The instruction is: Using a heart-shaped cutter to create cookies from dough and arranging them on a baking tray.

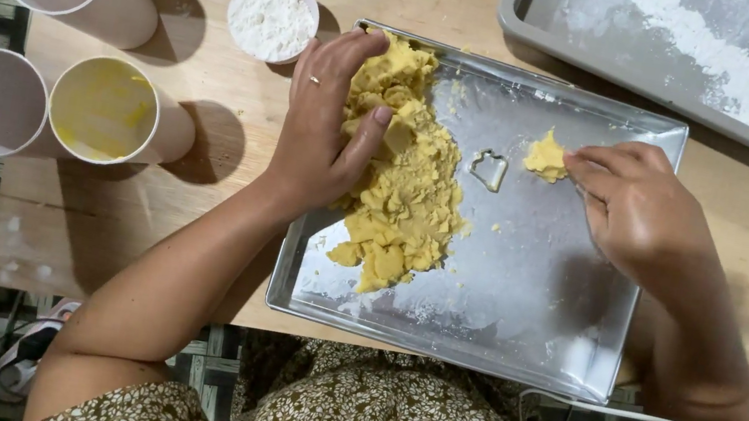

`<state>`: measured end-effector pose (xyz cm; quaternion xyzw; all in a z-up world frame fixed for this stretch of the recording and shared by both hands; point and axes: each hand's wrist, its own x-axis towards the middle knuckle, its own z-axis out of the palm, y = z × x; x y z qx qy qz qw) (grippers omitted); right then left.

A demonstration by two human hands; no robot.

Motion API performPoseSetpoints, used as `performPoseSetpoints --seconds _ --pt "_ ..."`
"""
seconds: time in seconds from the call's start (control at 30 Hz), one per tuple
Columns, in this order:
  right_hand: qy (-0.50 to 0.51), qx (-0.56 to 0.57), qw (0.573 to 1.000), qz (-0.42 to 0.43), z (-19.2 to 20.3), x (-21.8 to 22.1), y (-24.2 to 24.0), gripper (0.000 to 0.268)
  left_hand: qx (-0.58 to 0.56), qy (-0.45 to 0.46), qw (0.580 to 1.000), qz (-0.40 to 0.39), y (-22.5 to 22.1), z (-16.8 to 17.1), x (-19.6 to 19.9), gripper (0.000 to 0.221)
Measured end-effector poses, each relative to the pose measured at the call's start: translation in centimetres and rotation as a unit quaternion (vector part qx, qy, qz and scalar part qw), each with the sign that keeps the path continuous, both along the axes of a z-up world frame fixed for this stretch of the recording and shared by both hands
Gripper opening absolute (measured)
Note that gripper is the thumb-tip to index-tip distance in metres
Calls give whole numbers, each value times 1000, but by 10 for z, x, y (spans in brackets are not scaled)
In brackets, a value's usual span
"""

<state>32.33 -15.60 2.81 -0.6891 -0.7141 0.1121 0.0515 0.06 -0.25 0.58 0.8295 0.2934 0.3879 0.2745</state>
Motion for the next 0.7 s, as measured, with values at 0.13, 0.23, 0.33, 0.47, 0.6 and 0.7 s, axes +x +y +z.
performPoseSetpoints --seconds 0.13,0.23,0.33,0.47,0.6,0.7 --pt "-37 -121 992 -16 1 -13 1 60 -4 2 1000 -3 0 1 0 44" --pt "-26 -145 989 -20 -4 -13 3 57 4 0 1000 2 1 -2 1 44" --pt "-23 -213 974 -69 20 -14 10 69 6 0 1000 6 1 -3 1 44" --pt "-64 211 955 200 22 -19 -3 38 -1 5 1000 5 0 -4 0 45" --pt "-22 -76 996 36 3 -9 -3 73 2 12 1000 2 1 -5 0 45" --pt "-31 41 993 105 13 -17 -3 67 9 9 1000 6 2 -5 1 46"
